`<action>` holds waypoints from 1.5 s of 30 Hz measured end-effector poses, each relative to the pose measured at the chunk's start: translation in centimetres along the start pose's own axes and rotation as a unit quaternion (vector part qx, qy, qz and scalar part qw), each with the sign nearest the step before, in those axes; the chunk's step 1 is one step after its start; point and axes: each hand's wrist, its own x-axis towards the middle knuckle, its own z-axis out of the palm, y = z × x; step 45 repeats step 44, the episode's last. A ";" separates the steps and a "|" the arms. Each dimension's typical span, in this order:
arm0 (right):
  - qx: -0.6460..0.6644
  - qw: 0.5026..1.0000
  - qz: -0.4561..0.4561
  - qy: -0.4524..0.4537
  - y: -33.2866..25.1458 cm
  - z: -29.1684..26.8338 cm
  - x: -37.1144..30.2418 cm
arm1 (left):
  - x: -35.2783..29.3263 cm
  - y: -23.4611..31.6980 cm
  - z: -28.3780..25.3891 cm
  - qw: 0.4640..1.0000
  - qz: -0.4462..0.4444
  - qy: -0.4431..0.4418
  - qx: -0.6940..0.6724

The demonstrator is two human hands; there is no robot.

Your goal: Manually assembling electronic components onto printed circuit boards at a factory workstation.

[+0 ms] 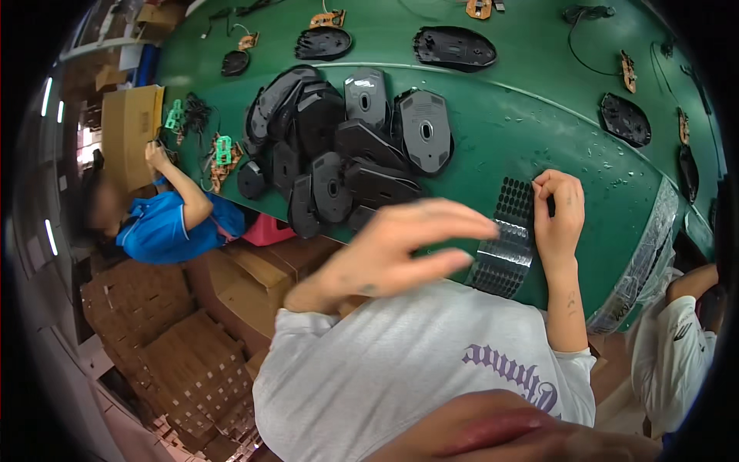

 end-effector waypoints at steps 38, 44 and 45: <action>0.301 0.929 0.194 0.092 0.6 -1.8 -0.5 | 14.6 -8.0 -17.3 0.947 -0.094 0.217 -0.219; 0.416 0.876 0.222 0.101 0.5 -2.1 -0.7 | 10.3 -3.4 -6.1 0.966 -0.101 0.225 -0.078; 0.416 0.876 0.222 0.101 0.5 -2.1 -0.7 | 10.3 -3.4 -6.1 0.966 -0.101 0.225 -0.078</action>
